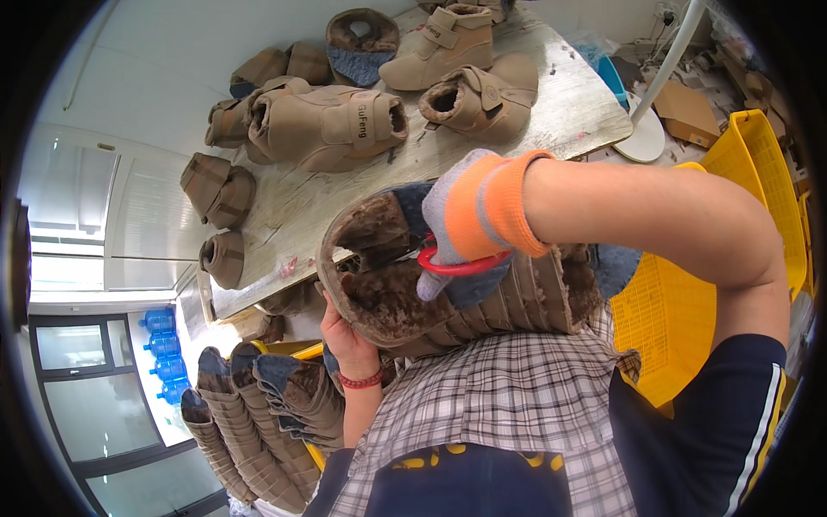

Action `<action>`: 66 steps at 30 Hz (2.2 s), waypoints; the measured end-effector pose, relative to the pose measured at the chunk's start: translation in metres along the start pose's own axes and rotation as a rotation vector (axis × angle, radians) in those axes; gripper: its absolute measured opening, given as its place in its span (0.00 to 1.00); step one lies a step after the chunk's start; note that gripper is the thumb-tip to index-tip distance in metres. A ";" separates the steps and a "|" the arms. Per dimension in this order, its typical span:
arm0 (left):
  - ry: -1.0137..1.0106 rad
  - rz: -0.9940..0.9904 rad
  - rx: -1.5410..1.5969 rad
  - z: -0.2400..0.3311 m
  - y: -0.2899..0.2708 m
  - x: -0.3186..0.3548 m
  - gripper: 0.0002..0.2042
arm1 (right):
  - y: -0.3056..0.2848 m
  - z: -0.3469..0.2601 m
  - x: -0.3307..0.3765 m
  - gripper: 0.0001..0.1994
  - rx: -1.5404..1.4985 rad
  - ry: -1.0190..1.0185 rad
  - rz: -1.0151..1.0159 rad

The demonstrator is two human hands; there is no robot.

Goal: The person trims the interior lining of several tan boots using red-handled scissors. They pick up each boot from a pile, cut the inner material, and place the trimmed boot into a yellow bin. The process is repeated for multiple boots.

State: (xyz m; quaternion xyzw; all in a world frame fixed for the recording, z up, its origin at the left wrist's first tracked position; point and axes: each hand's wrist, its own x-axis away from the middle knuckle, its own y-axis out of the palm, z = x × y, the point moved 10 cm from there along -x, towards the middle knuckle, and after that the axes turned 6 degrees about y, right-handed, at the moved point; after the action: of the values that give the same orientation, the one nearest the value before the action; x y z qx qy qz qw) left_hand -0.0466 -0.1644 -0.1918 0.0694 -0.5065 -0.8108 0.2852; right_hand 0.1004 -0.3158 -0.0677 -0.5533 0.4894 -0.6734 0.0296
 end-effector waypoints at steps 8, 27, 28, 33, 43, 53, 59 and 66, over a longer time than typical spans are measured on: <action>-0.007 -0.009 0.033 0.000 0.002 0.000 0.18 | -0.005 0.015 0.009 0.40 0.009 0.024 0.083; -0.359 -0.339 0.265 -0.088 0.143 -0.006 0.21 | 0.009 0.067 0.133 0.13 -0.942 -0.050 1.002; -0.341 -0.356 0.223 -0.091 0.143 -0.008 0.21 | 0.014 0.078 0.137 0.14 -0.727 0.109 0.942; -0.308 -0.281 0.194 -0.107 0.124 -0.016 0.20 | 0.044 0.093 0.133 0.15 -0.330 0.330 0.716; -0.244 -0.264 0.080 -0.094 0.100 -0.012 0.20 | 0.042 0.112 0.108 0.14 -0.296 0.382 0.582; -0.285 -0.485 0.077 -0.122 0.180 0.013 0.20 | 0.039 0.110 0.139 0.24 -1.326 -0.212 1.188; -0.118 -0.954 -0.854 -0.166 0.215 0.044 0.28 | 0.075 0.125 0.184 0.23 -1.290 0.032 1.332; 0.292 -1.624 -1.478 -0.183 0.198 0.066 0.11 | 0.166 0.128 0.159 0.24 -1.124 0.162 1.034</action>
State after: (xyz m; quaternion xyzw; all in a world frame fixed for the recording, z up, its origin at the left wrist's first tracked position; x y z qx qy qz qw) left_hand 0.0501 -0.4066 -0.0968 0.2885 0.3365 -0.8435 -0.3033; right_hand 0.0549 -0.5749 -0.0806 -0.1348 0.9554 -0.2622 0.0191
